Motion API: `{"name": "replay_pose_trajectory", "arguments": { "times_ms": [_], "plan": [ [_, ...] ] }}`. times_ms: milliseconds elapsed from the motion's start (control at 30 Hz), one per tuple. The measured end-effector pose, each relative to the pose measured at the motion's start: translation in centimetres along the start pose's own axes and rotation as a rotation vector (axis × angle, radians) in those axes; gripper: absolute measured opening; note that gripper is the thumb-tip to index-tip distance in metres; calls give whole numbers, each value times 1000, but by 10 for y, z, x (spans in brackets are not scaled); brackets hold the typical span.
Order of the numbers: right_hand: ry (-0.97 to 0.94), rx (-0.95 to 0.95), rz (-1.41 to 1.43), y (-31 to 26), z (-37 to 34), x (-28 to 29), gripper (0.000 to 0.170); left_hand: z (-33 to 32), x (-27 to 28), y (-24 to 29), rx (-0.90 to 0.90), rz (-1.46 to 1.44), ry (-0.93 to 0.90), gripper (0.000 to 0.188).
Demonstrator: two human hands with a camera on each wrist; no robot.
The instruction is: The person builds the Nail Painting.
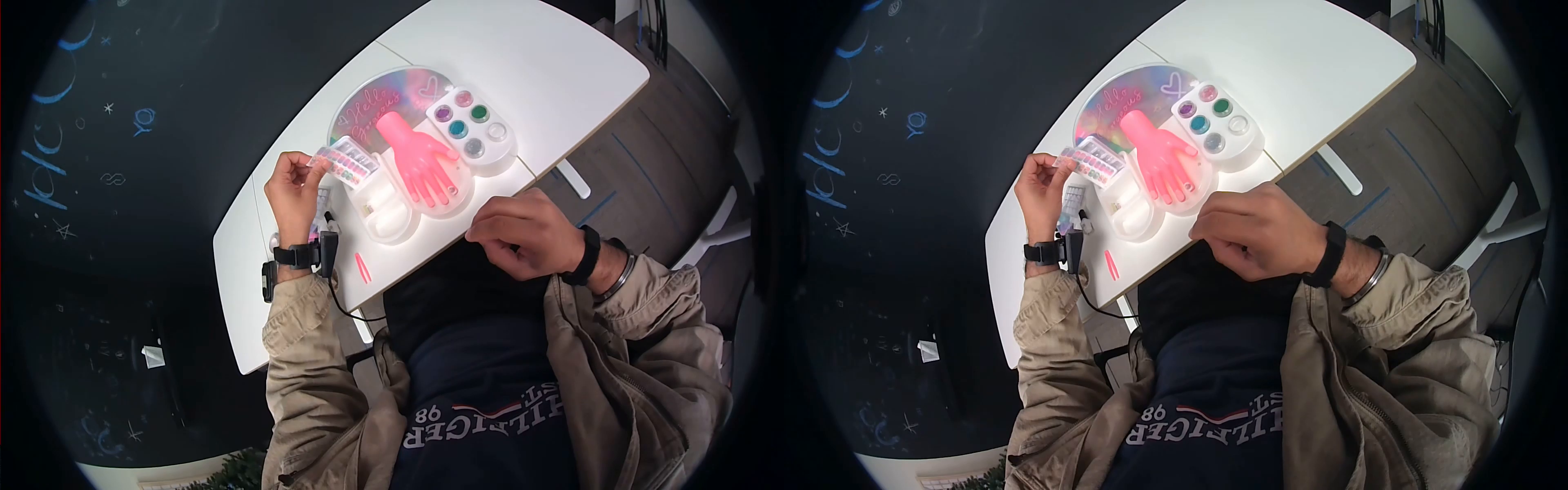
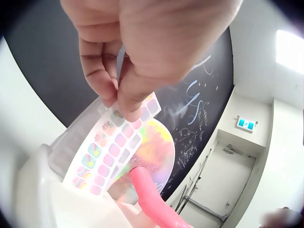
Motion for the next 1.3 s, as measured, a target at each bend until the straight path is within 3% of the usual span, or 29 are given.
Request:
{"name": "replay_pose_trajectory", "arguments": {
  "times_ms": [100, 433, 733, 867, 900, 1000, 1133, 1233, 1300],
  "plan": [
    [-13, -10, 1, -1, 0, 1, 23, 4, 3, -6, -20, -70, 17, 19],
    [-5, -6, 5, 0, 1, 2, 23, 0, -5, 1, 163, 243, -87, 31],
    [-11, -46, 5, -1, 1, 1, 24, 9, 37, -22, 276, 366, -150, 43],
    [-16, -8, 15, 0, 1, 0, 24, 10, 52, -69, 429, 472, -248, 59],
    [-17, -8, 16, 0, 1, 0, 24, 8, 53, -81, 479, 445, -285, 75],
    [-21, -12, 11, 0, 0, 0, 24, 8, 35, -54, 628, 580, -388, 88],
    [-24, -14, 4, -1, 1, 0, 23, 19, 36, -72, 609, 617, -466, 93],
    [-13, -11, 2, 0, 2, 2, 23, 20, 31, -71, 528, 669, -381, 92],
    [-5, -10, 4, 0, 2, 3, 23, 22, 35, -90, 336, 687, -190, 90]
  ]
}}
Point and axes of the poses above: each hand's wrist, its own z-axis towards the middle knuckle, its own x-axis out of the back of the hand, y = z × x, the point moved 1 cm from there along z, towards the middle knuckle, and after that the axes turned 7 degrees about -z, right-handed, at the moved point
